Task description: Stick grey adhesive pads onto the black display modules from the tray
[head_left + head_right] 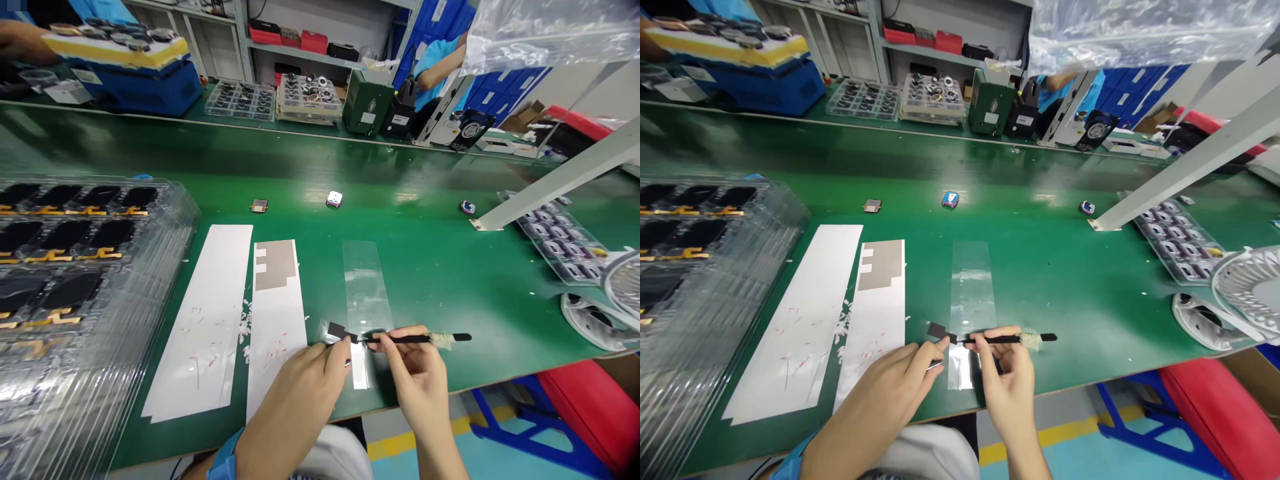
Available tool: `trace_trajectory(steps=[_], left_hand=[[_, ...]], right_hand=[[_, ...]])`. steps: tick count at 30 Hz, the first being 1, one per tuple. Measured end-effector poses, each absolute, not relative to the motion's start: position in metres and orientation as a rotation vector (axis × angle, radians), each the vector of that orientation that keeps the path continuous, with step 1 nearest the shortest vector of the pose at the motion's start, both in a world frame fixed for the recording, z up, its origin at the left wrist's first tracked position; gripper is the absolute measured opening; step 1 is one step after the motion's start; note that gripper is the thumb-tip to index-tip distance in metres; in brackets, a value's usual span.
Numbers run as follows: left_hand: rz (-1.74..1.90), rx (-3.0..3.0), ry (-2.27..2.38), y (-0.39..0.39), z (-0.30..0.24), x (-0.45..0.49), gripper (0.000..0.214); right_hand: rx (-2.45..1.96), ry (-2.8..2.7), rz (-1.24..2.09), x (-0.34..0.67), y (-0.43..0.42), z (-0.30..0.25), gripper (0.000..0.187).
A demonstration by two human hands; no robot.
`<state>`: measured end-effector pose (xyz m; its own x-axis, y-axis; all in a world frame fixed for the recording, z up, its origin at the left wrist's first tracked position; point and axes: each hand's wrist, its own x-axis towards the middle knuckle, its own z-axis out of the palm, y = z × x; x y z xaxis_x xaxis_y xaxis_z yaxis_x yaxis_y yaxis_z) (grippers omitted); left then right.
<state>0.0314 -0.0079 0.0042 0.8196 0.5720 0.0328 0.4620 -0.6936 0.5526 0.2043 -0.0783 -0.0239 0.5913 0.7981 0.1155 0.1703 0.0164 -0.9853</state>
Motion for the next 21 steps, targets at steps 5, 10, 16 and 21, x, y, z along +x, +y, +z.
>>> trace_trajectory(steps=[5, 10, 16, 21], left_hand=[[0.39, 2.206, 0.878, -0.002, 0.007, 0.03, 0.012], [0.569, 1.893, 0.972, 0.008, 0.017, 0.017, 0.01], [0.787, 1.898, 0.872, 0.014, 0.026, 0.0, 0.029], [0.876, 1.96, 0.938, 0.017, 0.018, -0.004, 0.046]], right_hand=[[-1.446, -0.743, 0.496, 0.202, -0.08, -0.013, 0.011], [-1.163, -0.846, 0.51, 0.17, -0.068, 0.011, 0.01], [-0.955, -0.985, 0.522, 0.125, -0.043, 0.033, 0.017], [-0.889, -0.992, 0.497, 0.112, -0.033, 0.032, 0.019]])
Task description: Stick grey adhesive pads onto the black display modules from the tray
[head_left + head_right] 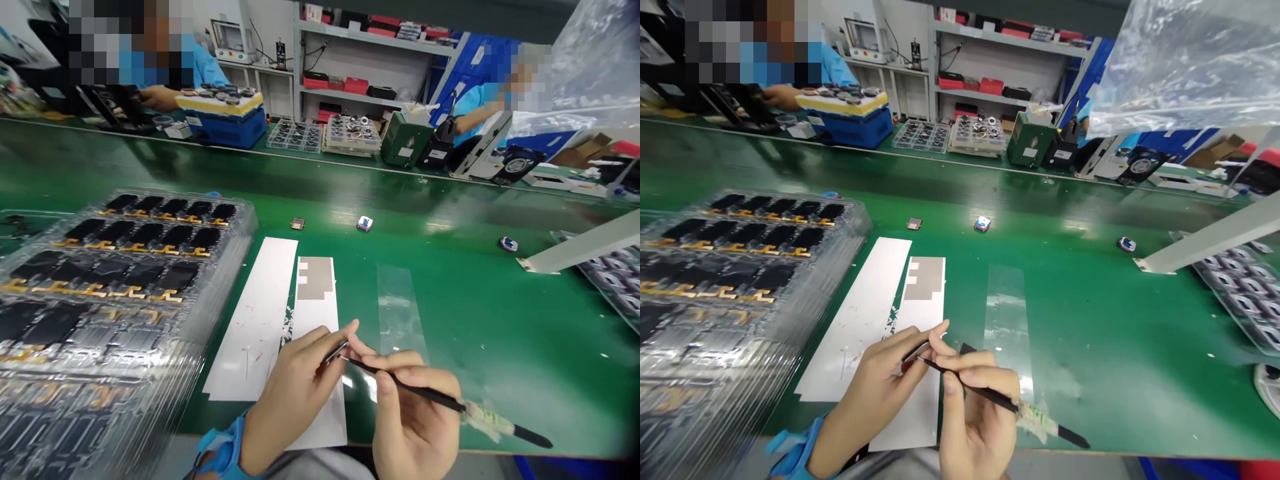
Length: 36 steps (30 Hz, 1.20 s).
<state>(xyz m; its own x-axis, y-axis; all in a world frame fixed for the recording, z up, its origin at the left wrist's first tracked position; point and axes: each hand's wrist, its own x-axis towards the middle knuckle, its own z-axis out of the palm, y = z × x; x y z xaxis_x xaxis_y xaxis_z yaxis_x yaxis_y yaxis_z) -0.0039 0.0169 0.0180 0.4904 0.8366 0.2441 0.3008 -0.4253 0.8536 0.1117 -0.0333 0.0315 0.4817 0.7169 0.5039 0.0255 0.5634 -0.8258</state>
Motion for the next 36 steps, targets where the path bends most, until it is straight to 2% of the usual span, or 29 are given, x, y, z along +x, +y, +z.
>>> trace_trajectory(steps=[17, 36], left_hand=[[0.786, 1.869, 0.899, 0.018, 0.014, -0.01, 0.047], [0.761, 1.934, 0.991, 0.018, 0.012, -0.01, 0.05]], right_hand=[[-1.024, -0.992, 0.497, 0.11, -0.022, 0.017, 0.017], [-0.985, -0.966, 0.576, 0.11, -0.022, 0.011, 0.017]])
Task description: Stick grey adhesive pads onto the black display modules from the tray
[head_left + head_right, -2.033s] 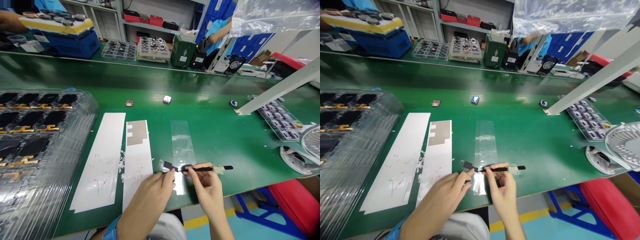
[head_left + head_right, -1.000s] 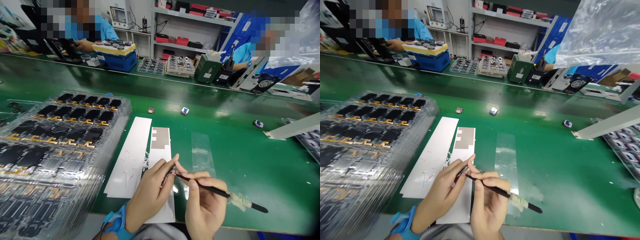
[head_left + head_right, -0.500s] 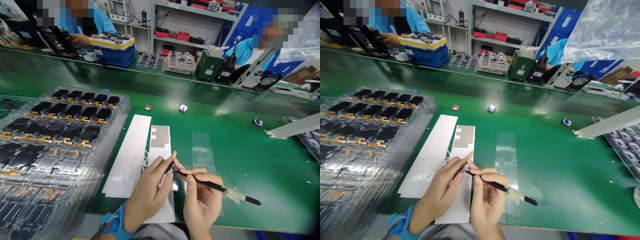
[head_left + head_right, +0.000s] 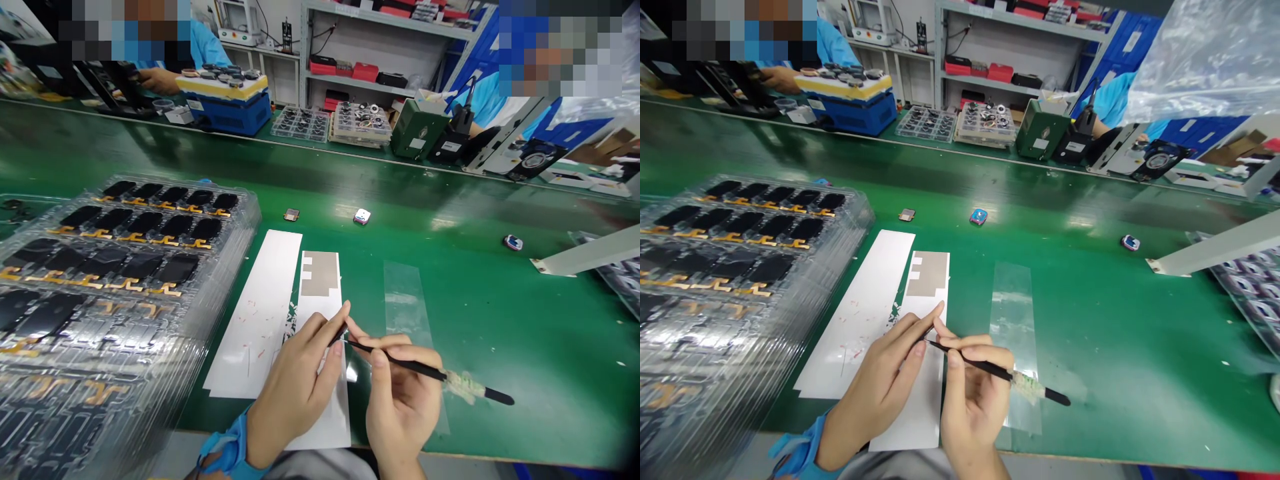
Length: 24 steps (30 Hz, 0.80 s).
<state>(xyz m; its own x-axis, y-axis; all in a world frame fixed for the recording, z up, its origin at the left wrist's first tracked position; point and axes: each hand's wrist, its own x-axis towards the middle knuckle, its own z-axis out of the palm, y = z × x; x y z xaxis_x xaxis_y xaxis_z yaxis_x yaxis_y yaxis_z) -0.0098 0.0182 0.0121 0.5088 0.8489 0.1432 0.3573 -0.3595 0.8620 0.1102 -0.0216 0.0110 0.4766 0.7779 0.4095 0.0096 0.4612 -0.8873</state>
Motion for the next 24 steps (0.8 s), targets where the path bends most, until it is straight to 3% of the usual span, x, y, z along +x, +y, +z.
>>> trace_trajectory(steps=[24], left_hand=[[0.741, 1.927, 0.976, 0.0177, 0.012, -0.0106, 0.05]], right_hand=[[-0.976, -1.041, 0.485, 0.1108, -0.0239, 0.0073, 0.021]])
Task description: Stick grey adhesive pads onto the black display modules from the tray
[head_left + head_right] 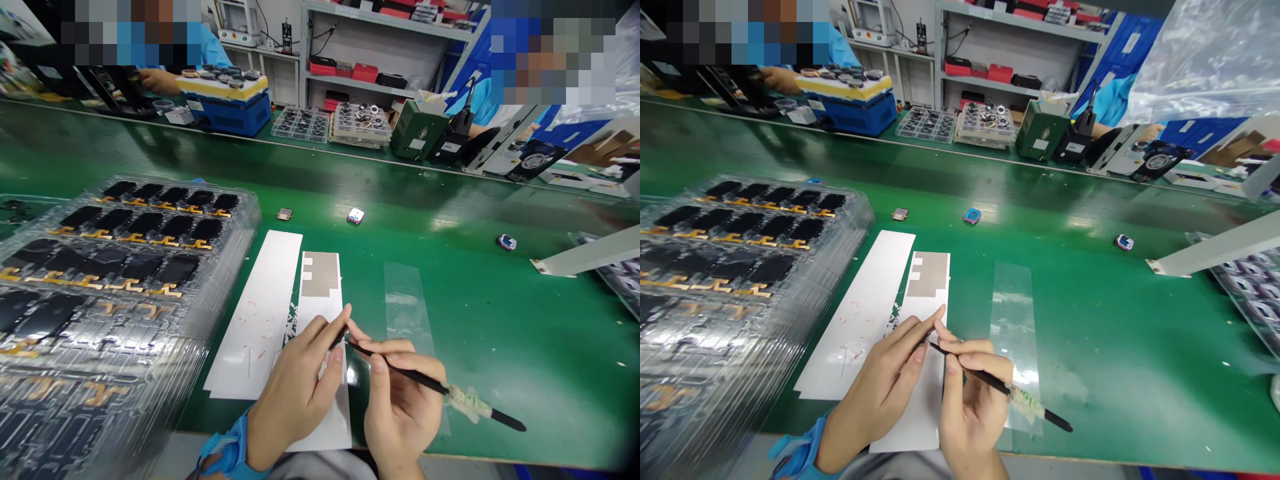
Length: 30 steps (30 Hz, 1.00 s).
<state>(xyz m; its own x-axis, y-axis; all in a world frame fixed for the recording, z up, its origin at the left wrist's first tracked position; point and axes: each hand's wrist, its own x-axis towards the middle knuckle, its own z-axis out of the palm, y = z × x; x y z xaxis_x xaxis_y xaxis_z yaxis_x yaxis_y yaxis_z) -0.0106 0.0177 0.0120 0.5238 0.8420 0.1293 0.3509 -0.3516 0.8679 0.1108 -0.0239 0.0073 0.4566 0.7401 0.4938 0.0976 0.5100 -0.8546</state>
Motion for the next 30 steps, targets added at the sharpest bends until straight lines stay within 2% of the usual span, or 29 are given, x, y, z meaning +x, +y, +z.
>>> trace_trajectory(steps=[9, 13, 18, 22, 25, 30], left_hand=[[0.786, 1.792, 0.972, 0.019, 0.011, -0.01, 0.042], [0.786, 1.583, 0.9, 0.015, 0.016, -0.01, 0.044], [0.736, 1.398, 0.856, 0.018, 0.023, -0.012, 0.05], [0.793, 1.395, 0.915, 0.013, 0.031, -0.015, 0.057], [0.882, 1.671, 0.995, -0.006, 0.043, -0.03, 0.064], [1.039, 2.109, 1.652, -0.013, 0.076, -0.112, 0.056]], right_hand=[[-0.994, -0.919, 0.578, 0.126, -0.024, 0.016, 0.013], [-1.151, -1.202, 0.619, 0.151, -0.019, 0.031, 0.019], [-1.283, -1.622, 0.875, 0.156, -0.003, 0.052, 0.007], [-1.399, -1.747, 0.871, 0.164, 0.052, 0.058, 0.012], [-1.672, -1.656, 0.666, 0.193, 0.12, 0.056, 0.018], [-2.142, -1.492, 0.489, 0.257, 0.21, 0.048, 0.037]])
